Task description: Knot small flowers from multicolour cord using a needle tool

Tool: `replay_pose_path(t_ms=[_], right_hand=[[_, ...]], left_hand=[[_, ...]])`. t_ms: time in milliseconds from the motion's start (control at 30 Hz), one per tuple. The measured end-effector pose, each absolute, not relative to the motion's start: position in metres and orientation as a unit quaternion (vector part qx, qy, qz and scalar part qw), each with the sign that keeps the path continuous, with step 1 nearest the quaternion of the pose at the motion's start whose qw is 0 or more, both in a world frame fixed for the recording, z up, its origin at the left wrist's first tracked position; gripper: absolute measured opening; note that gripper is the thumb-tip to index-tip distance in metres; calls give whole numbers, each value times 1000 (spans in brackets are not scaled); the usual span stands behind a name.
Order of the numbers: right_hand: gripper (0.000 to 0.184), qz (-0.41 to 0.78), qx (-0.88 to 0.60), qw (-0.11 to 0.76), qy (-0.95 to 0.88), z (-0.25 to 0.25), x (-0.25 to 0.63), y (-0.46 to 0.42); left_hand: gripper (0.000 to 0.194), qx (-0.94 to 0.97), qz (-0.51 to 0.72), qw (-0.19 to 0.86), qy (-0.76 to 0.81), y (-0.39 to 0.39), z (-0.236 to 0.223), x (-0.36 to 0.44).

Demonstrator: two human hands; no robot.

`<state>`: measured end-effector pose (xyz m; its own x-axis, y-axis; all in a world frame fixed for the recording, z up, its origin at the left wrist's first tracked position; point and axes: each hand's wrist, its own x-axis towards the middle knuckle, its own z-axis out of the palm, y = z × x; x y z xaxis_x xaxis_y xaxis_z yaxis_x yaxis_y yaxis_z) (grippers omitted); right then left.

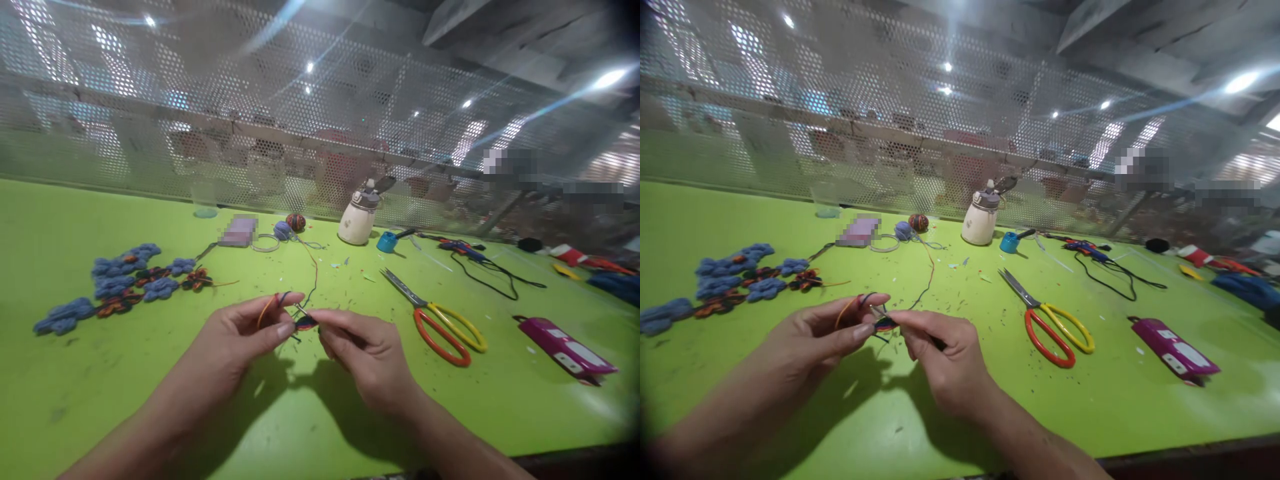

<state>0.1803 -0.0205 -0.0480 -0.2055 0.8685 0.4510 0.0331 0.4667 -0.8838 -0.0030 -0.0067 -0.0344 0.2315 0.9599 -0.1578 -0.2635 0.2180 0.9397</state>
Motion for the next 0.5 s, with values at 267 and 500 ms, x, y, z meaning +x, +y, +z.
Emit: replay_pose_path(t_ms=[267,500], right_hand=[[29,311,-344,416,-783,-33,195,-16],[33,305,-340,359,-814,-26,201,-15]], left_hand=[[20,525,435,589,433,-3,-37,-10],[22,557,418,568,439,-8,-34,-10]])
